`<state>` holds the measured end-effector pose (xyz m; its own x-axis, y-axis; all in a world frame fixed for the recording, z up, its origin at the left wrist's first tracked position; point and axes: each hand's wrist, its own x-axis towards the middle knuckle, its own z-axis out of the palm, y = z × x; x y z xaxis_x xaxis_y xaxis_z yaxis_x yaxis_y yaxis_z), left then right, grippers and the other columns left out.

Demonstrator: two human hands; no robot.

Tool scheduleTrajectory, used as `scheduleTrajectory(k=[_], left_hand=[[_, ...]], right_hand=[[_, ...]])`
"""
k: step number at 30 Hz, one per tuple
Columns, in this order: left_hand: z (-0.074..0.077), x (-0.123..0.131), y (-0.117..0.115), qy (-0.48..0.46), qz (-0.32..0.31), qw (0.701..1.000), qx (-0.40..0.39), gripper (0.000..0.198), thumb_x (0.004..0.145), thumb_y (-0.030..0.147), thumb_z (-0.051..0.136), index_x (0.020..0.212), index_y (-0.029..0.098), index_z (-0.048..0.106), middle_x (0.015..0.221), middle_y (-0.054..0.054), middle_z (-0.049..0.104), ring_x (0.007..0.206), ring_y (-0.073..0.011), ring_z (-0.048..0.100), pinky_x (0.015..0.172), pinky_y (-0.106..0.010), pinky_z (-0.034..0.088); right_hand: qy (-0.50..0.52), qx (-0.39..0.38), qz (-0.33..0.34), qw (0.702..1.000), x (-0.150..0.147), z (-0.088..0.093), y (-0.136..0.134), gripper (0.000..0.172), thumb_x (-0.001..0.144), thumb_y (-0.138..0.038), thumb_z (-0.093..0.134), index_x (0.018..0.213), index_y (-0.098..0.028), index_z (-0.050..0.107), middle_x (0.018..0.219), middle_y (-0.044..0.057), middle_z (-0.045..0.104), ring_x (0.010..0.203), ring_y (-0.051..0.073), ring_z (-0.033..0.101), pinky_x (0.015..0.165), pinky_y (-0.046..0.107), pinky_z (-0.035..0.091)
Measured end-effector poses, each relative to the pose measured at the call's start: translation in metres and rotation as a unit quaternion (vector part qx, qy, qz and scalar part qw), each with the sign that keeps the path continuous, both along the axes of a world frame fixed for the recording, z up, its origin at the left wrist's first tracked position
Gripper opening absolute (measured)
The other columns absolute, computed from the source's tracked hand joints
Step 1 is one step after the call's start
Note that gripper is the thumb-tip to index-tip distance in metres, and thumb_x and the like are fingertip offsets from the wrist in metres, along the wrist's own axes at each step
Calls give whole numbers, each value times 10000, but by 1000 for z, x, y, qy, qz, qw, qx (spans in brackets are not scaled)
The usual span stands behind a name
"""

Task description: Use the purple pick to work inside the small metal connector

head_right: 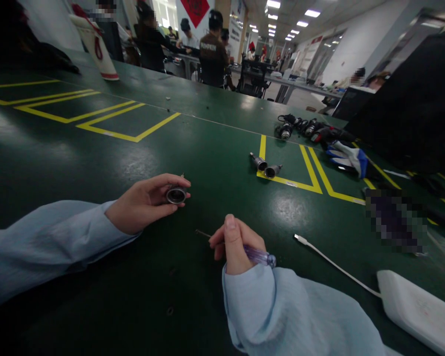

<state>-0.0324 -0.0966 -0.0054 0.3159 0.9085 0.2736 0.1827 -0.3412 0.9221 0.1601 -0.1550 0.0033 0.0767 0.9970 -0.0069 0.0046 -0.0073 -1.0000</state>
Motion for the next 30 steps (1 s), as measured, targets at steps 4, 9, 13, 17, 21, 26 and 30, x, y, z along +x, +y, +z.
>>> scheduleTrajectory(k=[4,9,13,17,21,26,30], left_hand=[[2,3,-2,-59,-4,996,-68,392,607,48,587,985,125,517,890,-40,591,857,-162,610,754,-335,534],[2,8,-8,-70,-42,988,-128,501,569,43,625,1042,132,486,913,-52,601,810,-154,626,778,-348,524],[3,13,-14,-73,-77,985,-134,550,564,31,630,1080,131,467,938,-69,600,838,-170,623,776,-353,525],[3,17,-18,-70,-92,987,-115,537,578,8,608,1080,135,469,938,-63,585,870,-172,608,776,-349,531],[2,20,-21,-61,-84,991,-84,490,602,11,577,1065,138,483,965,-64,533,903,-182,588,744,-335,545],[0,21,-21,-25,-63,996,-52,434,613,46,582,1030,139,509,1029,-81,482,888,-184,587,690,-309,551],[-1,20,-20,-10,-51,998,-41,391,628,75,582,1011,125,522,1013,-86,490,874,-186,589,689,-316,548]], right_hand=[[35,-37,0,999,-1,-1,3,438,728,-507,559,497,-136,582,450,13,568,371,72,474,382,191,327],[77,-54,8,996,-4,-4,7,414,695,-509,592,506,-141,575,382,-20,507,354,83,485,380,192,348],[79,-53,15,995,-6,-3,9,403,712,-493,580,514,-142,578,376,-21,505,357,83,490,382,191,344],[70,-52,21,996,-7,-2,11,396,731,-477,566,520,-143,577,376,-24,506,361,85,494,389,194,344],[71,-49,28,996,-8,-2,12,401,731,-480,564,513,-144,569,387,-18,517,356,83,490,379,192,341],[60,-45,24,997,-8,-2,12,412,716,-491,576,506,-136,572,398,-10,528,354,77,484,372,184,333],[50,-35,18,998,-6,0,12,424,709,-490,584,488,-128,575,404,-4,536,339,62,466,360,172,325]])
